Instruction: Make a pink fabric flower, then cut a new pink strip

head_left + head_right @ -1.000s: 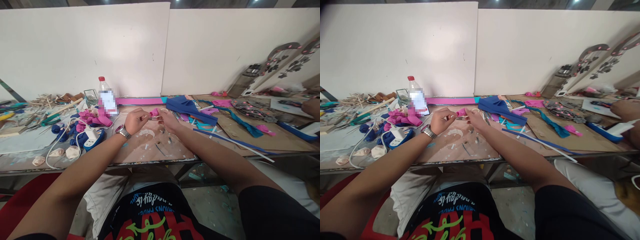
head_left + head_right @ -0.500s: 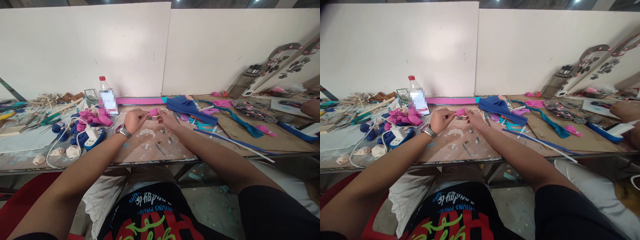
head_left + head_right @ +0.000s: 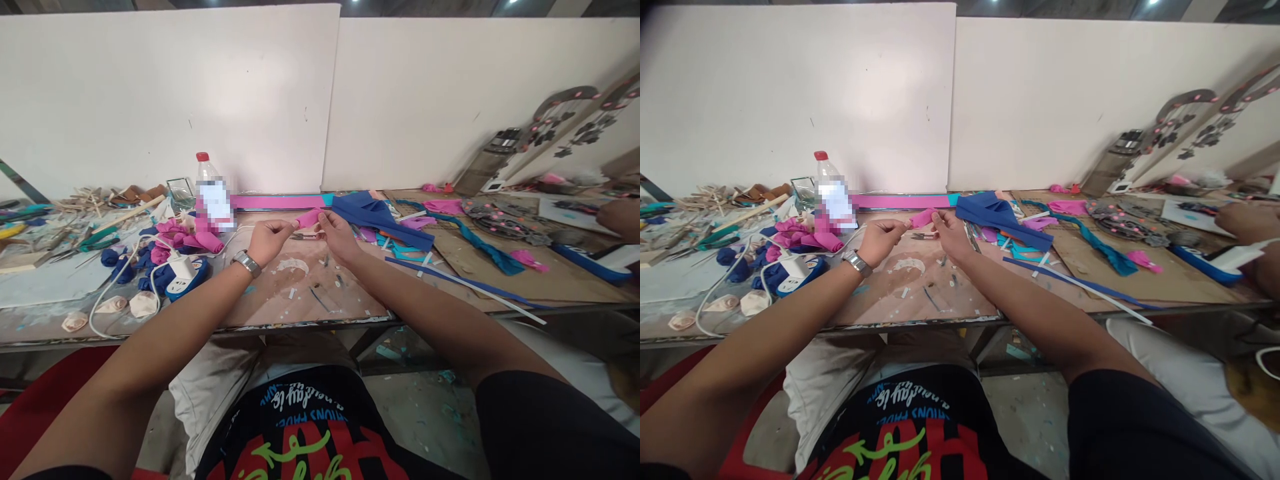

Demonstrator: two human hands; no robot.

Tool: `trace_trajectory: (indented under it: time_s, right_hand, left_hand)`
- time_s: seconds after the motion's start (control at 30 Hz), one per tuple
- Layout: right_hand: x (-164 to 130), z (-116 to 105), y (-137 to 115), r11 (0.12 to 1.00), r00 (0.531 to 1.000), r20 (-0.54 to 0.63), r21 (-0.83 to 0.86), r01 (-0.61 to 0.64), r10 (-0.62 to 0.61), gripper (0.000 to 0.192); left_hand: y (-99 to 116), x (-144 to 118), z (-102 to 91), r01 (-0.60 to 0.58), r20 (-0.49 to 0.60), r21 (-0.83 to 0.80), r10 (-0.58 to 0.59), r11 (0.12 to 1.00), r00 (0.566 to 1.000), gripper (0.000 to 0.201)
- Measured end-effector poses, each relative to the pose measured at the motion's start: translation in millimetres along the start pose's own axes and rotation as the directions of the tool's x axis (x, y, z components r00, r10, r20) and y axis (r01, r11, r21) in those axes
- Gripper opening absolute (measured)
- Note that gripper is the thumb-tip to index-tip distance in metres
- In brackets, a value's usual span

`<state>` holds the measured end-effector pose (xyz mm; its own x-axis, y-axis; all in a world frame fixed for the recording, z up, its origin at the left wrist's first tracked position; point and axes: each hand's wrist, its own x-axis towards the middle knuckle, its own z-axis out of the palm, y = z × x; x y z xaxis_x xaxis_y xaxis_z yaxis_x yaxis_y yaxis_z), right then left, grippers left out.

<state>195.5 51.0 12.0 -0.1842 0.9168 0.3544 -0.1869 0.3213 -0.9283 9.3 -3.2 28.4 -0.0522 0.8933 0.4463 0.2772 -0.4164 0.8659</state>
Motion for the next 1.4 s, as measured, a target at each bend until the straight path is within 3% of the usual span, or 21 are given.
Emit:
trace_trajectory:
  time_s: [0.13,0.27,0.5,0.83,1.13,1.4]
  right_hand:
    - [-0.1,-0.7,-2.1,0.999,0.999,0.001,-0.018,0.043,-0.043,0.051]
    - [-2.4,-0.8,-5.6,0.993,0.997,0.024,-0.083,0.081,-0.080,0.050]
    - [-4.5,-1.6,-9.2,0.973,0.991,0.004,-0.188,0.130,-0.132,0.051]
    - [-3.6,-1.3,-7.0,0.980,0.986,0.000,-0.116,0.163,-0.164,0.042]
    - [-2.1,-0.9,-7.8,0.985,0.992,-0.032,-0.122,0.120,-0.125,0.051]
    - [-1.4,-2.5,-6.0,0.978,0.987,-0.030,-0.147,0.151,-0.157,0.044]
  left_hand:
    - [0.5,0.7,1.7,0.125,0.082,-0.185,-0.111,0.975,0.990,0.044]
    - [0.1,1.4,3.9,0.174,0.110,-0.305,-0.147,0.936,0.983,0.045]
    - [-3.0,3.1,4.3,0.124,0.031,-0.320,-0.120,0.939,0.992,0.040]
    - [-0.3,1.3,3.3,0.069,0.086,-0.299,-0.046,0.952,0.995,0.040]
    - [4.0,-0.8,6.0,0.224,0.176,-0.482,-0.157,0.847,0.972,0.042]
    - [6.4,-0.4,6.3,0.251,0.139,-0.534,-0.209,0.808,0.968,0.037]
